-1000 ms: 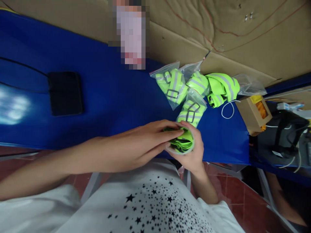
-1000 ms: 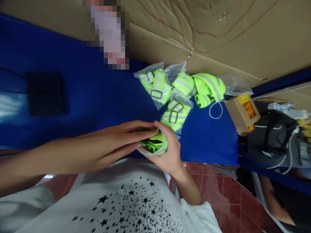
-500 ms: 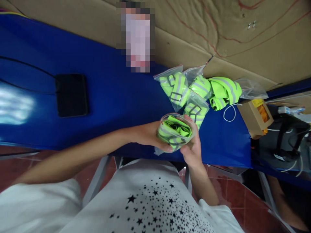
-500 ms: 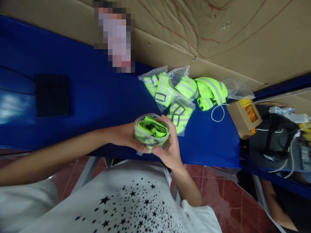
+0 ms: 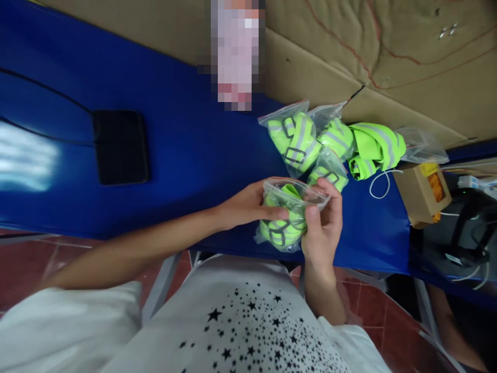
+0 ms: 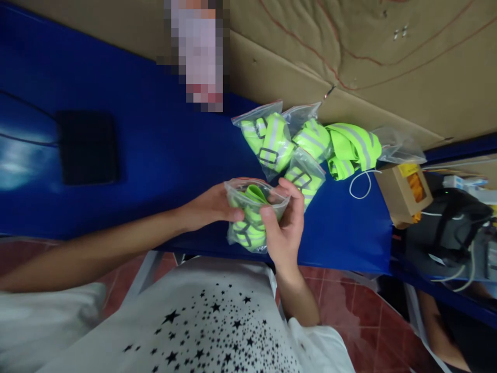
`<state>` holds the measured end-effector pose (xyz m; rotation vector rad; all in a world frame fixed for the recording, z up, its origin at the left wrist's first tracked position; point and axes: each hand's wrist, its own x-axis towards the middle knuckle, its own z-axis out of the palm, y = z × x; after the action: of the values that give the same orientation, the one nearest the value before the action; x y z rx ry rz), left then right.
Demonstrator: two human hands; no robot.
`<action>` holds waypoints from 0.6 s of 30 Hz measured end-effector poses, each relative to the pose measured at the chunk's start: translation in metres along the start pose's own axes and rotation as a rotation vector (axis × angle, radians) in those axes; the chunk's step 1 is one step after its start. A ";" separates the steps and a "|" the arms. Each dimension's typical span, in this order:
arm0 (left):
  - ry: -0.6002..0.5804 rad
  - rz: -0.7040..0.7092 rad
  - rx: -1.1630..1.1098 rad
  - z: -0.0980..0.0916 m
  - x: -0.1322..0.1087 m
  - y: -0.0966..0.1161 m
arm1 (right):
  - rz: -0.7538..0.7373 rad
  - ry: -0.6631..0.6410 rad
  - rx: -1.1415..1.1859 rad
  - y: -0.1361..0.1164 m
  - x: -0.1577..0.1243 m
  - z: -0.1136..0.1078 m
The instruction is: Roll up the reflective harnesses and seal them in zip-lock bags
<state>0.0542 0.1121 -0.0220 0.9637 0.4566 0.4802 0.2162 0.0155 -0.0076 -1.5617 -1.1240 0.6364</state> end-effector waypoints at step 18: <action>0.162 0.068 0.133 -0.010 0.017 0.009 | -0.094 -0.492 -0.138 -0.015 0.080 -0.044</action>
<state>0.0610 0.1328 -0.0220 1.0752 0.6089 0.5975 0.2819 0.0676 0.0320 -1.4958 -1.6262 0.9263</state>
